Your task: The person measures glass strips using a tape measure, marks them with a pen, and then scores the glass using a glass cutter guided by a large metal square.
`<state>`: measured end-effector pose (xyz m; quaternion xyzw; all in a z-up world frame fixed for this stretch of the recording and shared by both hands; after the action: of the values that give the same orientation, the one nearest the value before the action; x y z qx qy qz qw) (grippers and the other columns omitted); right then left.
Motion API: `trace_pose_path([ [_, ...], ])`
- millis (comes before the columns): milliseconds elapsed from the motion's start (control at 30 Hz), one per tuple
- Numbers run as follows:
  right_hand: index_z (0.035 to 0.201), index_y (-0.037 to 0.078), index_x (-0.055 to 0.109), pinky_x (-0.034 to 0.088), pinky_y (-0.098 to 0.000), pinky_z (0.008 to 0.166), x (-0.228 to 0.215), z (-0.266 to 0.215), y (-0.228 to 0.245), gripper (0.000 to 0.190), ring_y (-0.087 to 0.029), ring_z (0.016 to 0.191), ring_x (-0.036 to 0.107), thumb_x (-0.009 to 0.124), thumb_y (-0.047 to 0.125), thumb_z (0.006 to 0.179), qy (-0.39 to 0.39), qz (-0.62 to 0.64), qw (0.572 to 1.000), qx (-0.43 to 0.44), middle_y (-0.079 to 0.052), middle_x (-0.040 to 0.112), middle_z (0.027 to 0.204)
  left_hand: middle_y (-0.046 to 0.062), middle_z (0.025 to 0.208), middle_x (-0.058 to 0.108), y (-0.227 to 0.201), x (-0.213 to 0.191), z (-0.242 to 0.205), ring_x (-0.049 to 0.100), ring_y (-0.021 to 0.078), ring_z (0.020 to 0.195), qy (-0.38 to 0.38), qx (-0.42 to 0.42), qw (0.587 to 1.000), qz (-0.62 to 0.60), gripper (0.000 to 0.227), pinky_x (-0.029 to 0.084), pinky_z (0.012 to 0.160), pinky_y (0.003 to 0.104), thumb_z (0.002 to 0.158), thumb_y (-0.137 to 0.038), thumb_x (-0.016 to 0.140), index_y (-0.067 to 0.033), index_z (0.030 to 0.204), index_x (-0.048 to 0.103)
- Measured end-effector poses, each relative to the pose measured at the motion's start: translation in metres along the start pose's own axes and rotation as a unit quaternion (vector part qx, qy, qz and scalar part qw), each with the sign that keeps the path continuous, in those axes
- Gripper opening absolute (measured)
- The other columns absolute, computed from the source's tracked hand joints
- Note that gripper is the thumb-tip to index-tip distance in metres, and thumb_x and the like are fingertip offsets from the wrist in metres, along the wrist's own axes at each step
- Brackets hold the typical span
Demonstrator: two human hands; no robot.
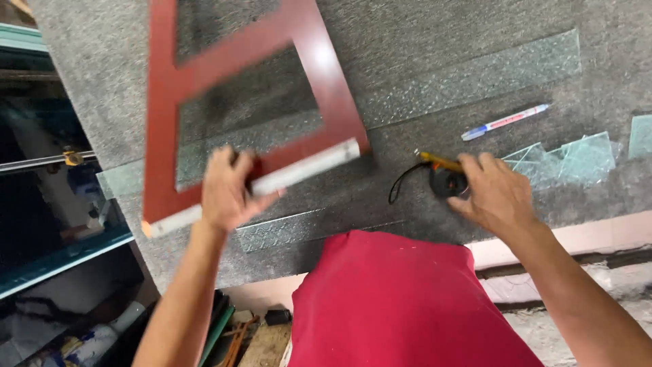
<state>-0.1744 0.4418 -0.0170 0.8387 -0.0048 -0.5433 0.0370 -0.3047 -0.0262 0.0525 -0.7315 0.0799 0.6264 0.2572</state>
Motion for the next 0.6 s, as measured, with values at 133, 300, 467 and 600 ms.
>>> trace_pose_path([
  [133, 0.135, 0.022, 0.064, 0.065, -0.0475, 0.072, 0.018, -0.007, -0.024, 0.073, -0.028, 0.103, 0.079, 0.078, 0.073, 0.084, 0.028, -0.006, 0.994, 0.105, -0.002, 0.076, 0.111, 0.003, 0.105, 0.045, -0.023, 0.049, -0.121, 0.043, 0.0210, 0.096, 0.049, 0.034, 0.998, 0.012, 0.080, 0.046, 0.082, 0.040, 0.084, -0.088, 0.071, -0.0206, 0.126, 0.058],
  [300, 0.155, 0.024, 0.063, 0.058, -0.0568, 0.083, -0.001, -0.046, -0.020, 0.079, -0.041, 0.098, 0.078, 0.081, 0.066, 0.091, -0.145, 0.115, 0.969, 0.166, -0.006, 0.080, 0.108, 0.009, 0.098, 0.049, -0.051, 0.063, -0.174, 0.052, 0.0328, 0.086, 0.040, 0.060, 0.997, 0.011, 0.080, 0.046, 0.076, 0.047, 0.084, -0.084, 0.081, -0.0157, 0.124, 0.065],
  [467, 0.120, 0.013, 0.081, 0.058, -0.0480, 0.073, 0.027, -0.093, 0.036, 0.041, -0.041, 0.080, 0.078, 0.098, 0.041, 0.095, -0.248, 0.268, 0.919, 0.147, -0.015, 0.077, 0.082, 0.006, 0.101, 0.054, -0.030, 0.094, -0.187, 0.059, 0.0293, 0.095, 0.016, 0.039, 0.999, -0.003, 0.077, 0.048, 0.087, 0.044, 0.077, -0.076, 0.087, -0.0228, 0.129, 0.069],
  [600, 0.100, 0.017, 0.087, 0.049, -0.0383, 0.062, 0.098, -0.107, 0.093, 0.017, -0.026, 0.058, 0.066, 0.093, 0.031, 0.091, -0.141, 0.440, 0.871, 0.167, -0.008, 0.067, 0.061, 0.011, 0.141, 0.061, -0.025, 0.083, -0.181, 0.059, 0.0335, 0.135, -0.049, 0.019, 0.998, 0.036, 0.087, 0.041, 0.118, 0.051, 0.065, -0.080, 0.091, -0.0277, 0.131, 0.069],
])
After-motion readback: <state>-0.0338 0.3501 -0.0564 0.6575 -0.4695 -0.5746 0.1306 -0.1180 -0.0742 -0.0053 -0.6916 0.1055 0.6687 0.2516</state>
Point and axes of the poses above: each hand's wrist, its own z-axis towards the middle knuckle, its own x-axis out of the palm, y = z × x, the point moved 10 cm from there along z, towards the middle knuckle
